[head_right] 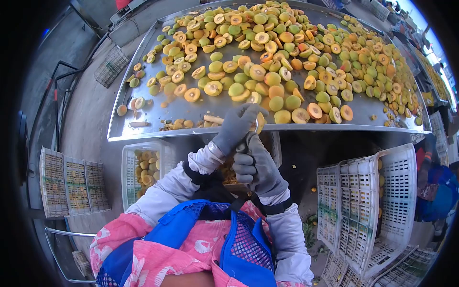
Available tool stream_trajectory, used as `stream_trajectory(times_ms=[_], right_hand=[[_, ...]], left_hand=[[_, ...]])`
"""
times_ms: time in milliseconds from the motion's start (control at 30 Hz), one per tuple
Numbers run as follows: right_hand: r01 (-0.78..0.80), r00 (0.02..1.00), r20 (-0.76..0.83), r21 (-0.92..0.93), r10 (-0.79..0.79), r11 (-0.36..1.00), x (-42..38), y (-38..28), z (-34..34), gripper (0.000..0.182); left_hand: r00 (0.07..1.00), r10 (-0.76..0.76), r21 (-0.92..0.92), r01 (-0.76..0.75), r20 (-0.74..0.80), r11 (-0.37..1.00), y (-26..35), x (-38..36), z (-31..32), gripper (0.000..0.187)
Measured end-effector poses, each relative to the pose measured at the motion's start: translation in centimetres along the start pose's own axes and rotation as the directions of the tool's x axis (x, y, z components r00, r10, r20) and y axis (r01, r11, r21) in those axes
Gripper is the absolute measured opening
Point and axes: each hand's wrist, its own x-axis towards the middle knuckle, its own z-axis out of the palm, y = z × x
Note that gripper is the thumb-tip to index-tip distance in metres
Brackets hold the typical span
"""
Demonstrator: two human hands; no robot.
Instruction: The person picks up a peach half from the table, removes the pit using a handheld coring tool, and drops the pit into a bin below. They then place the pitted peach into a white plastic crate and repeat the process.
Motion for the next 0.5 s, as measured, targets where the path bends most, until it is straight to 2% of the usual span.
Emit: stream_trajectory(times_ms=[67,100,133,167,200,233,300,333,367,433,467,500], right_hand=[[-0.045,0.991,0.128,0.141,0.027,0.989,0.2,0.5,-1.1,0.041],[-0.043,0.992,0.125,0.146,0.025,0.988,0.4,0.7,-1.5,0.041],[-0.067,0.982,0.184,0.163,0.037,0.984,0.6,0.8,-1.6,0.041],[-0.091,0.969,0.244,0.175,0.046,0.98,0.8,0.9,-1.7,0.041],[-0.1,0.962,0.27,0.177,0.05,0.979,1.1,1.1,-2.5,0.042],[-0.095,0.964,0.262,0.186,0.044,0.978,1.2,1.6,-3.0,0.042],[-0.068,0.951,0.31,0.162,0.015,0.985,1.6,2.2,-3.7,0.041],[-0.09,0.943,0.33,0.161,0.032,0.983,1.8,2.5,-3.6,0.043],[-0.097,0.946,0.323,0.169,0.038,0.981,1.7,2.9,-3.5,0.043],[0.024,0.994,0.109,-0.069,-0.016,0.997,1.5,3.7,-2.9,0.043],[0.023,0.996,0.084,-0.082,-0.016,0.996,1.7,4.1,-3.1,0.045],[0.025,0.996,0.084,-0.082,-0.018,0.996,1.6,4.2,-3.2,0.045]], left_hand=[[0.998,-0.054,-0.058,0.054,0.014,0.997,-0.3,-0.5,0.0,0.032],[0.998,-0.058,-0.059,0.059,0.017,0.997,-0.6,-0.7,-0.1,0.032],[0.981,-0.163,-0.308,0.19,0.109,0.932,-0.1,-1.4,-0.4,0.032],[0.946,-0.237,-0.524,0.319,0.22,0.79,0.2,-1.7,-0.5,0.033],[0.966,-0.194,-0.461,0.253,0.171,0.851,-5.1,-0.6,-0.8,0.035],[0.963,-0.202,-0.461,0.264,0.18,0.847,-4.8,-1.2,-0.7,0.035],[0.941,-0.252,-0.684,0.337,0.226,0.647,-4.1,-2.0,-0.7,0.038],[0.917,-0.331,-0.665,0.391,0.223,0.637,-3.6,-2.4,-0.9,0.036],[0.913,-0.342,-0.667,0.398,0.221,0.63,-3.2,-3.1,-1.2,0.036],[0.867,-0.452,-0.726,0.446,0.207,0.523,-2.5,-4.5,-2.0,0.036],[0.909,-0.395,-0.761,0.349,0.133,0.547,-4.0,-4.4,-2.0,0.038],[0.909,-0.394,-0.761,0.35,0.135,0.547,-5.3,-4.1,-2.3,0.038]])
